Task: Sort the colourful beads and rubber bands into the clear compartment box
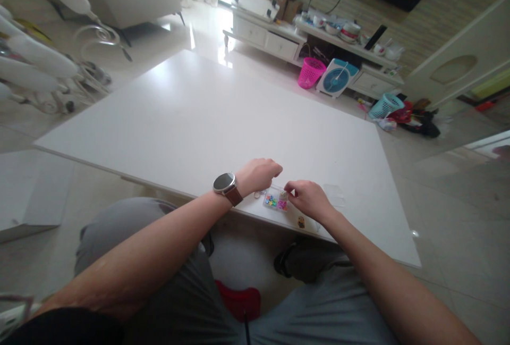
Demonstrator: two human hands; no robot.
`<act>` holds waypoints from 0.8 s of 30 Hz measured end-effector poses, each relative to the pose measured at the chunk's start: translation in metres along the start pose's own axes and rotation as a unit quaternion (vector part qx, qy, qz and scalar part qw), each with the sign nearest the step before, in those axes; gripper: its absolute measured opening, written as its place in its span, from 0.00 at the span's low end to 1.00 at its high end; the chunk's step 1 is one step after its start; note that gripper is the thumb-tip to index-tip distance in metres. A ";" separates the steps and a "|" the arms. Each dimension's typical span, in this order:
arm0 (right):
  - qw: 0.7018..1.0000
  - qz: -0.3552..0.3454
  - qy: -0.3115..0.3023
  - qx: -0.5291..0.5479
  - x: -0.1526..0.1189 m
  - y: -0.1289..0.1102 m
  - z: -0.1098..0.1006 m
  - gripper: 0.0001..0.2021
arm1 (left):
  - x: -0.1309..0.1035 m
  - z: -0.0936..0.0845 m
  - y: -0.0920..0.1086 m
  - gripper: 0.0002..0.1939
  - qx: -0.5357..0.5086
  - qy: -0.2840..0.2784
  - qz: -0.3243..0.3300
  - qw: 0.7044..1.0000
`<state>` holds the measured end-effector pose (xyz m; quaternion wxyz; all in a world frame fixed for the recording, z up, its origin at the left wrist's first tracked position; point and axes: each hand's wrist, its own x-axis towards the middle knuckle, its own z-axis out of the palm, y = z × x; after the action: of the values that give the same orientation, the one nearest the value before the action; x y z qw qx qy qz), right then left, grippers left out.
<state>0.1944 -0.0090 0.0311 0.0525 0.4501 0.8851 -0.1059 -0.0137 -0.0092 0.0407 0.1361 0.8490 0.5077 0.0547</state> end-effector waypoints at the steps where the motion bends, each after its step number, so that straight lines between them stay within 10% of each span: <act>1: 1.000 0.001 -0.002 -0.001 0.000 0.000 0.000 0.08 | 0.000 0.000 0.000 0.15 0.000 0.000 0.001 1.000; 24: 0.994 -0.080 0.000 0.069 -0.003 0.000 0.002 0.08 | -0.001 0.011 -0.019 0.10 0.019 -0.098 -0.081 0.992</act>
<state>0.1962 -0.0115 0.0296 0.0125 0.3801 0.9090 -0.1706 -0.0279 -0.0035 0.0243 0.1734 0.8087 0.5599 -0.0493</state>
